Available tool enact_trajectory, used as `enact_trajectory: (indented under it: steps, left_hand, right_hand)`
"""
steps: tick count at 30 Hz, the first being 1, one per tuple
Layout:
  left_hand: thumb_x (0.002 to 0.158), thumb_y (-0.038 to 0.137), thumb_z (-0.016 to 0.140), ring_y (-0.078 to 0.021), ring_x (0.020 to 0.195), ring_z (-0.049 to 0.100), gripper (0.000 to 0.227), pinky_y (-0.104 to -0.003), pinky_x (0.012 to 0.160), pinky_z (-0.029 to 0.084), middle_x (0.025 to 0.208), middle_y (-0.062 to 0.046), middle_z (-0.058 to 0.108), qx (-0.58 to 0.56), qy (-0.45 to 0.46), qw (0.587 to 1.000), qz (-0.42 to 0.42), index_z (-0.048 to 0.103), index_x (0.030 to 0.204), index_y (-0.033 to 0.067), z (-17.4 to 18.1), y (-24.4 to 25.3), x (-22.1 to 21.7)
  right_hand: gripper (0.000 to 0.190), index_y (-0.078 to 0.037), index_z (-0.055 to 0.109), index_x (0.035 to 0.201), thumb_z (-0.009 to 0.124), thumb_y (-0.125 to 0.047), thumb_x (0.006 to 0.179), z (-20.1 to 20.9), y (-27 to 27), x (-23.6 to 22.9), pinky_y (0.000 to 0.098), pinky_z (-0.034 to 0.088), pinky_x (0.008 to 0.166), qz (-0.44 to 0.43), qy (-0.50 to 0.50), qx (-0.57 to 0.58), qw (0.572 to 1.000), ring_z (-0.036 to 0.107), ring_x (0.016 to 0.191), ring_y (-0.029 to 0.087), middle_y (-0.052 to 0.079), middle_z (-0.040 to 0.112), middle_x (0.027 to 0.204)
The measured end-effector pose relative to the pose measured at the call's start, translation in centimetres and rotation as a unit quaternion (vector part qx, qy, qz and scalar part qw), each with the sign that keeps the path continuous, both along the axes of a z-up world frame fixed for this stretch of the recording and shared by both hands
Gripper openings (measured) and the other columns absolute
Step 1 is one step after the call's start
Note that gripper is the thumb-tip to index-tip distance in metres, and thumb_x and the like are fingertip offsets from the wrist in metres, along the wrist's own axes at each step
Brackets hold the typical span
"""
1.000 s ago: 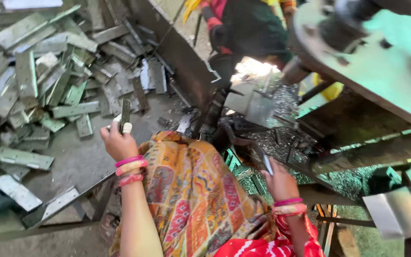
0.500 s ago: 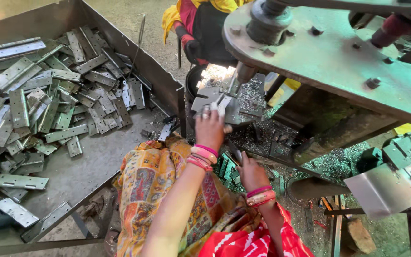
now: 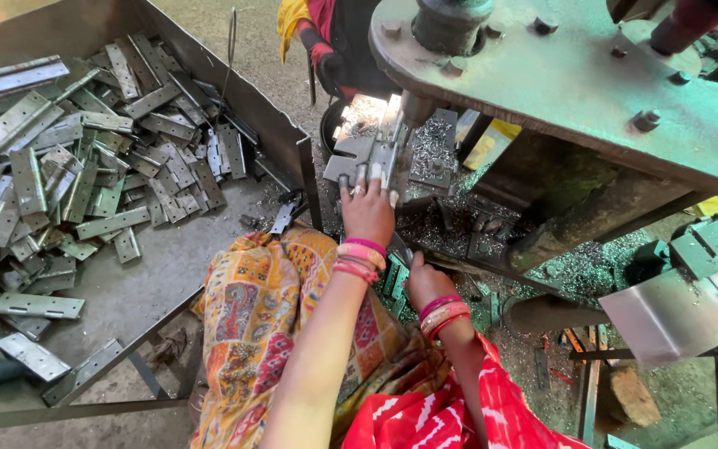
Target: The person sits on the floor and repeatedly places metal brackets into a manual punching machine. They position each bracket under the press, operate the lever to punch holes, and then remove the finished piece to place it in a bin.
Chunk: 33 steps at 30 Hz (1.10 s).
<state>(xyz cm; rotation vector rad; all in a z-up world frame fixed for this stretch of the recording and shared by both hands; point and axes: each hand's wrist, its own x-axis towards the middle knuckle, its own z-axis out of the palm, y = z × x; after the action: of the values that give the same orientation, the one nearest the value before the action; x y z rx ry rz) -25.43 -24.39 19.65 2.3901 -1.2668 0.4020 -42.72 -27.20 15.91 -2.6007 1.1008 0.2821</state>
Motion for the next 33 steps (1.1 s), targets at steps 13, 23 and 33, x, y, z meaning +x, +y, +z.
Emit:
enact_trajectory:
  steps: [13, 23, 33]
  left_hand:
    - [0.096, 0.028, 0.058, -0.0299, 0.14, 0.05, 0.029, -0.054, 0.117, 0.03, 0.135, -0.008, 0.064, -0.024, -0.043, 0.999, 0.017, 0.074, 0.111, 0.0079, 0.8, -0.8, 4.1]
    - [0.098, 0.027, 0.056, -0.0289, 0.136, 0.051, 0.029, -0.059, 0.117, 0.03, 0.137, -0.011, 0.063, -0.021, -0.038, 0.998, -0.039, 0.074, 0.11, 0.0077, 0.0, 0.1, 1.1]
    - [0.088, 0.022, 0.06, -0.0279, 0.129, 0.057, 0.025, -0.058, 0.108, 0.035, 0.128, -0.008, 0.065, -0.028, -0.019, 0.999, -0.027, 0.077, 0.101, 0.0095, -0.1, -2.1, 3.3]
  right_hand:
    - [0.042, -0.004, 0.043, 0.115, 0.063, -0.037, 0.099, -19.5, 1.3, -2.8, 0.0581, 0.055, 0.061, -0.091, -0.189, 0.072, 0.975, 0.068, 0.07, 0.049, 0.027, 0.07, 0.079]
    - [0.047, -0.002, 0.046, 0.109, 0.073, -0.036, 0.091, -10.0, -1.1, -3.1, 0.0565, 0.054, 0.063, -0.061, -0.093, 0.067, 0.991, 0.069, 0.072, 0.048, 0.027, 0.07, 0.078]
    - [0.039, -0.008, 0.043, 0.112, 0.065, -0.034, 0.095, -19.2, 2.6, -3.7, 0.06, 0.052, 0.061, -0.117, -0.209, 0.06, 0.969, 0.066, 0.072, 0.053, 0.029, 0.069, 0.083]
